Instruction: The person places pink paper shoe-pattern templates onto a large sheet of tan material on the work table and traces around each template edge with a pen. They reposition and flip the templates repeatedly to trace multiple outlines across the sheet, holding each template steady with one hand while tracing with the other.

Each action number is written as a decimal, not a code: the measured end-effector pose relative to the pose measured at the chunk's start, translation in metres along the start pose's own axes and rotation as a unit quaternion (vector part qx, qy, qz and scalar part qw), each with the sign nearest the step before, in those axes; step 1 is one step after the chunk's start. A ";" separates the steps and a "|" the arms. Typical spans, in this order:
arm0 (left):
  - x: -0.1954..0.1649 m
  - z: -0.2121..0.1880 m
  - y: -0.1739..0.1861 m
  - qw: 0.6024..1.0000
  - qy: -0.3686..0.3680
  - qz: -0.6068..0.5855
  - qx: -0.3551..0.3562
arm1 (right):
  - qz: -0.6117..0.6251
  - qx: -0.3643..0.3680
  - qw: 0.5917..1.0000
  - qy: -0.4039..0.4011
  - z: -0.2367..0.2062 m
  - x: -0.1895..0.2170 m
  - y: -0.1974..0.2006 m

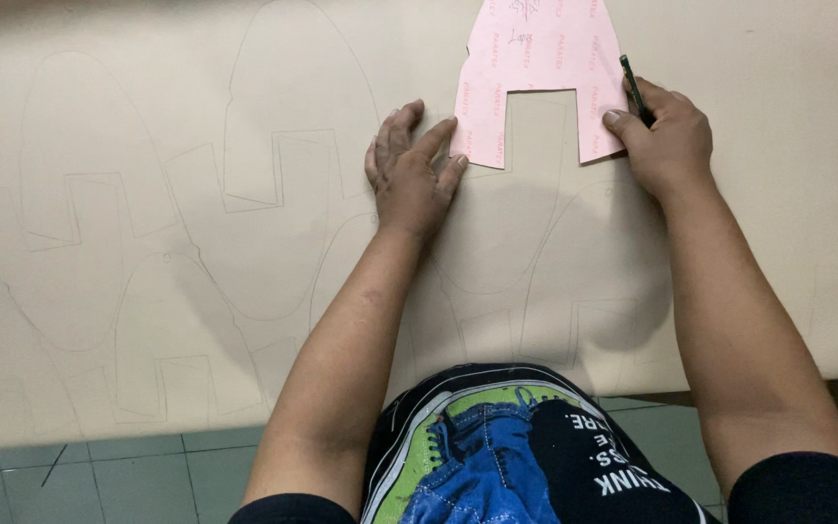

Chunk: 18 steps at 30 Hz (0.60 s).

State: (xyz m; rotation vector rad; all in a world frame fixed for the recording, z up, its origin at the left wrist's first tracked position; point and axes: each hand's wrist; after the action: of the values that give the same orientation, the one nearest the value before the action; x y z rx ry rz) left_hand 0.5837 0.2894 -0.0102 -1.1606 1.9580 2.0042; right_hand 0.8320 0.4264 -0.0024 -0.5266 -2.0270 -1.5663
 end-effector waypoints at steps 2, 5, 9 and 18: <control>-0.001 0.000 0.000 1.000 0.004 0.002 0.004 | -0.003 0.002 1.000 -0.010 -0.001 0.002 0.000; -0.003 0.000 0.000 1.000 0.008 0.002 0.006 | 0.003 0.001 1.000 -0.013 -0.001 0.003 0.000; -0.003 0.000 0.001 1.000 0.005 0.002 0.009 | 0.003 0.000 1.000 -0.005 -0.001 0.001 0.001; -0.001 0.002 0.001 1.000 -0.001 0.008 0.009 | -0.004 -0.015 0.999 0.031 0.004 -0.008 -0.003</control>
State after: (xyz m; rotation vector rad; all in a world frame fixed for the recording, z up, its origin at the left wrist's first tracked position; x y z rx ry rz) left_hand 0.5827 0.2916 -0.0090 -1.1423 1.9880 1.9895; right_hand 0.8358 0.4292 -0.0103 -0.4757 -1.9653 -1.6006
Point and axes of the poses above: each hand's wrist, its own z-axis towards the middle knuckle, its own y-axis out of the back of the hand, x = y × z, and after that the axes turned 2 degrees about y, right-handed
